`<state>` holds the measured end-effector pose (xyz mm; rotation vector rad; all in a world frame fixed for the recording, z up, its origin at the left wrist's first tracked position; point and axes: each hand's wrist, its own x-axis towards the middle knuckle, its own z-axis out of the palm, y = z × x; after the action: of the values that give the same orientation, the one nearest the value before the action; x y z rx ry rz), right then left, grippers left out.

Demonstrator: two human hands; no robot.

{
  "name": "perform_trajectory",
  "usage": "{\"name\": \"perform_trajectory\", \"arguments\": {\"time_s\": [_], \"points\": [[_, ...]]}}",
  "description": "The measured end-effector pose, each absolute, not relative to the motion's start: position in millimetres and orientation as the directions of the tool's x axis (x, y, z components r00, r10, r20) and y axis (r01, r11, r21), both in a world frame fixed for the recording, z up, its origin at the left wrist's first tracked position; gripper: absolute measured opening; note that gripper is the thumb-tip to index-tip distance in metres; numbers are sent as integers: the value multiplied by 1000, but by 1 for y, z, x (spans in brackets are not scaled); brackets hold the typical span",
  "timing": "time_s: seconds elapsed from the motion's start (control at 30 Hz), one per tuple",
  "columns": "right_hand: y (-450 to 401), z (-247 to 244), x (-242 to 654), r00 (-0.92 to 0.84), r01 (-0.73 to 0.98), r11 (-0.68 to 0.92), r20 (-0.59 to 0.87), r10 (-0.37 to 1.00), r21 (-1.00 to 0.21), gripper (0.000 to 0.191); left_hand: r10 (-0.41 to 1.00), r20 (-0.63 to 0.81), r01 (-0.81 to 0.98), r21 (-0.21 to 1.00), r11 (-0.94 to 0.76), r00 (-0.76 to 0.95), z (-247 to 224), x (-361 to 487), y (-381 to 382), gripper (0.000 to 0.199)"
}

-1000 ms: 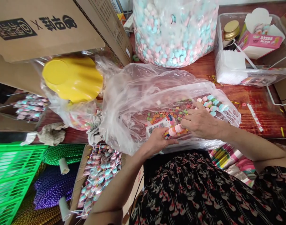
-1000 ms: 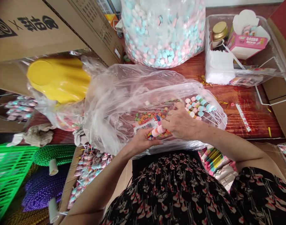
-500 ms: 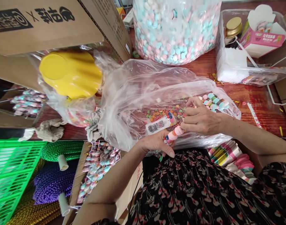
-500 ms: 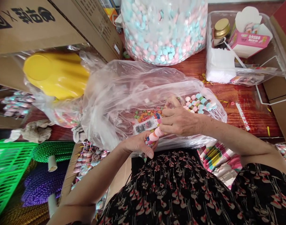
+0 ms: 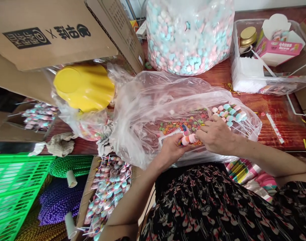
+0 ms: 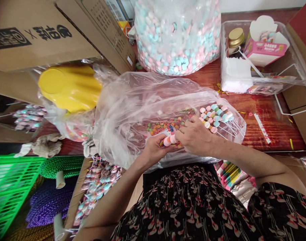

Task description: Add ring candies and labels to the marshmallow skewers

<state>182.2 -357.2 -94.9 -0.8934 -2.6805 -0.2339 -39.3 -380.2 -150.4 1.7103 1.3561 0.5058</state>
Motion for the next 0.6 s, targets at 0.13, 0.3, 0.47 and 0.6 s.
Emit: {"name": "perform_trajectory", "arguments": {"time_s": [0.13, 0.3, 0.47, 0.6], "points": [[-355, -105, 188, -729, 646, 763, 279, 625, -21, 17, 879, -249, 476, 879, 28, 407, -149, -47, -378, 43], [-349, -108, 195, -732, 631, 771, 265, 628, -86, 18, 789, -323, 424, 901, 89, 523, -146, -51, -377, 41], [-351, -105, 191, -756, 610, 792, 278, 593, -31, 15, 810, -313, 470, 881, 53, 496, -146, -44, -377, 42], [-359, -98, 185, -786, 539, 842, 347, 512, -22, 15, 844, -323, 554, 832, 37, 428, -150, -40, -375, 43]]}}
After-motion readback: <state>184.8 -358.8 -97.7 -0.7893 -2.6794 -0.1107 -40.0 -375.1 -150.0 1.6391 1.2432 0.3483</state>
